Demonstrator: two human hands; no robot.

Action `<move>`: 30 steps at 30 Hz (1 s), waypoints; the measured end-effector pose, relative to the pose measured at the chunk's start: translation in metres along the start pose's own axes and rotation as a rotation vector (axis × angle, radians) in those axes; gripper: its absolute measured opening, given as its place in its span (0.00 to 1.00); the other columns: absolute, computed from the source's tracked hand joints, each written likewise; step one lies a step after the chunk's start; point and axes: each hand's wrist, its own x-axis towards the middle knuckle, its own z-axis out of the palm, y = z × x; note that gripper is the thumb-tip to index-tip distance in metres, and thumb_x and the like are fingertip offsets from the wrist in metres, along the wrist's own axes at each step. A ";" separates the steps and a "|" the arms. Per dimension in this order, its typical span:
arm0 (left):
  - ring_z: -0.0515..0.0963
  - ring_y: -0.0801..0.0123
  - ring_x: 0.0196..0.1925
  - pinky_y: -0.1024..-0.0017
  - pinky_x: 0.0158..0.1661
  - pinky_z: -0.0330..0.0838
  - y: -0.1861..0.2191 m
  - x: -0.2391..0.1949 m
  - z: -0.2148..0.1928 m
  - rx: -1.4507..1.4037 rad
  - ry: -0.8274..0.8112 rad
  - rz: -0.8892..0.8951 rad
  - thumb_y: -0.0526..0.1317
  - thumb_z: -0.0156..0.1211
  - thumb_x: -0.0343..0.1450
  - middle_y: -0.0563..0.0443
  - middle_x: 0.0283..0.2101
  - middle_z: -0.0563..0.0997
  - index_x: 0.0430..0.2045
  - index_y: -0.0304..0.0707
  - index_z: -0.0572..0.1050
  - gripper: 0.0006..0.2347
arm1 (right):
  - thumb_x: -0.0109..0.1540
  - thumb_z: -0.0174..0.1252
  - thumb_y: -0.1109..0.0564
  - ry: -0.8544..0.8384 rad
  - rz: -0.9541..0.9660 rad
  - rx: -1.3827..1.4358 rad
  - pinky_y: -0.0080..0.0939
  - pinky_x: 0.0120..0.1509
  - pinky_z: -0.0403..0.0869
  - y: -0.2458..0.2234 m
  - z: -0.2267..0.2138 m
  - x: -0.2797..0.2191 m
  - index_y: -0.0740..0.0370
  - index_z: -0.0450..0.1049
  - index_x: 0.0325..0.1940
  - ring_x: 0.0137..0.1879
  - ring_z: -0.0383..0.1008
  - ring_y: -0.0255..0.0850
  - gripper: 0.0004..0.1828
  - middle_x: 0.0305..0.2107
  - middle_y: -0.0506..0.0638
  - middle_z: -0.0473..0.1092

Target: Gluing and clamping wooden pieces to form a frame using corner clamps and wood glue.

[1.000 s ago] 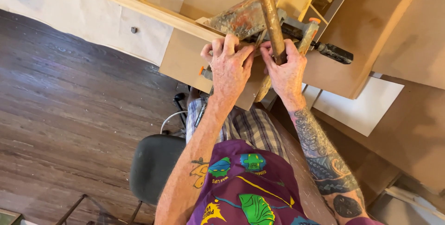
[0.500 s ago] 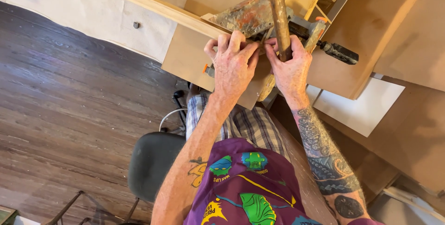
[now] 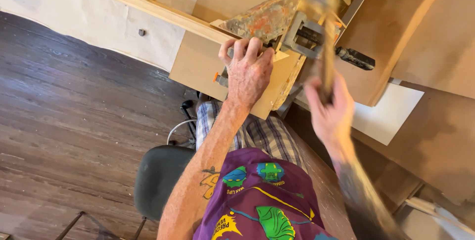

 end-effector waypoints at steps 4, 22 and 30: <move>0.67 0.63 0.46 0.53 0.57 0.54 0.001 0.006 -0.012 0.009 -0.001 0.022 0.36 0.68 0.67 0.56 0.38 0.66 0.23 0.46 0.76 0.05 | 0.71 0.50 0.59 -0.156 -0.014 -0.230 0.52 0.39 0.71 0.008 -0.046 -0.069 0.72 0.66 0.61 0.34 0.70 0.53 0.16 0.34 0.61 0.68; 0.67 0.59 0.48 0.51 0.57 0.58 0.003 0.004 -0.012 0.054 -0.006 0.023 0.33 0.74 0.62 0.55 0.44 0.68 0.24 0.45 0.79 0.07 | 0.72 0.46 0.56 -0.277 0.092 -0.311 0.43 0.61 0.72 0.005 -0.032 -0.103 0.54 0.53 0.80 0.49 0.78 0.42 0.30 0.44 0.52 0.75; 0.68 0.59 0.47 0.52 0.56 0.57 0.004 0.006 -0.011 0.061 -0.010 0.022 0.33 0.73 0.59 0.56 0.43 0.70 0.22 0.46 0.79 0.07 | 0.71 0.48 0.56 -0.276 0.106 -0.341 0.45 0.57 0.72 0.008 -0.030 -0.106 0.51 0.54 0.80 0.47 0.78 0.44 0.31 0.46 0.51 0.75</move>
